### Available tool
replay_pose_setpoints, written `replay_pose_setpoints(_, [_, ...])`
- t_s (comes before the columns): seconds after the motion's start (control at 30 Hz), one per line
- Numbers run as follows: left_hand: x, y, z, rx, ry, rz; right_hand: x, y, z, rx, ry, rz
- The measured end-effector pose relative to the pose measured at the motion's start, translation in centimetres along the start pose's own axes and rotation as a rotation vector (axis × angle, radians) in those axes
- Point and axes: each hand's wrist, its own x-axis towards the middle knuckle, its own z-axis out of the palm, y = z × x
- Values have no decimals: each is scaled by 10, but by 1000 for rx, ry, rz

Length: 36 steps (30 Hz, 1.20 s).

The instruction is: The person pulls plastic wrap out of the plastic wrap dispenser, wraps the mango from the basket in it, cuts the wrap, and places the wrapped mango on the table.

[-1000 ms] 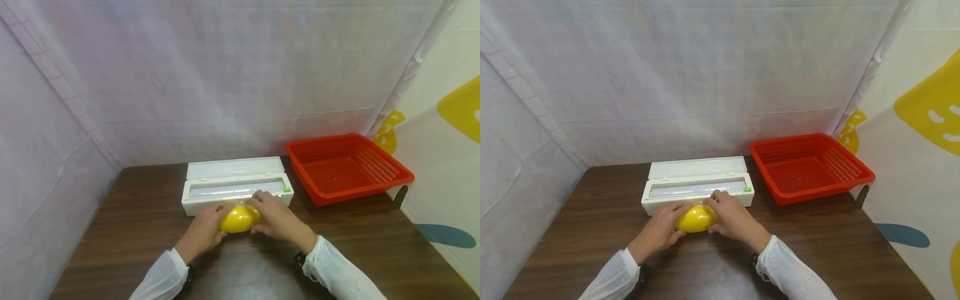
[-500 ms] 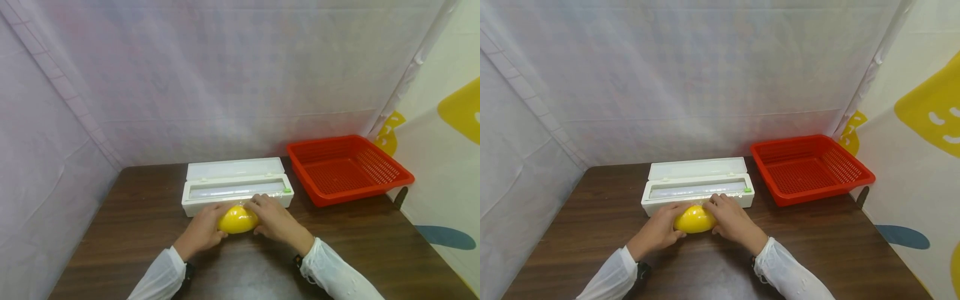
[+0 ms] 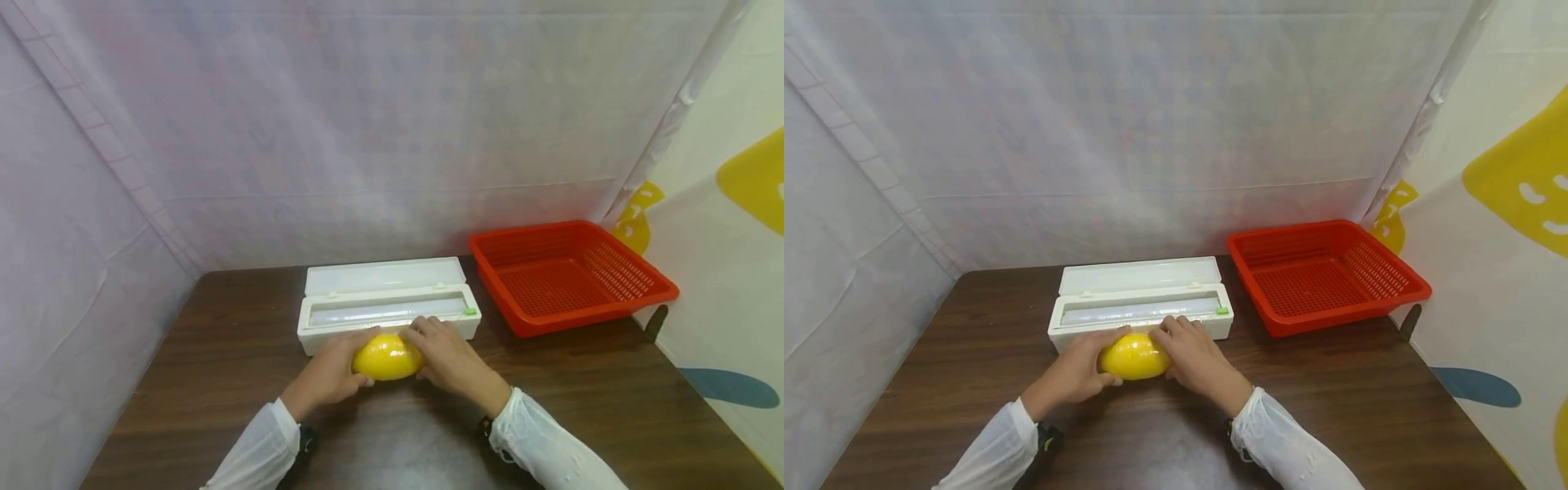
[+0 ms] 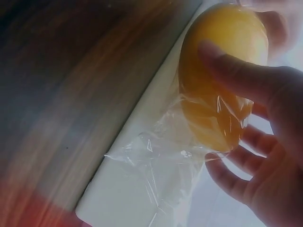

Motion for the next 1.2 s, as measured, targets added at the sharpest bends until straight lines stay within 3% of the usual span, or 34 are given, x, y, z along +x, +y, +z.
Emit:
replay_pose_setpoints(0.17, [0,1,0,-54,13,-69,0,3,0,-6,12,-7])
replay_pose_setpoints(0.33, [-1,2,5,-62,48,-65,-1,6,2,-8,18,-27])
replay_pose_setpoints(0.63, [-2,7,4,-55,48,-132,-1,6,6,-22,-11,-24])
replay_pose_setpoints(0.93, [-4,7,0,-55,38,-122,-1,4,7,-73,14,-31])
replay_pose_setpoints(1.2, [-5,4,-6,-33,13,-81,-1,5,0,-4,-22,-6])
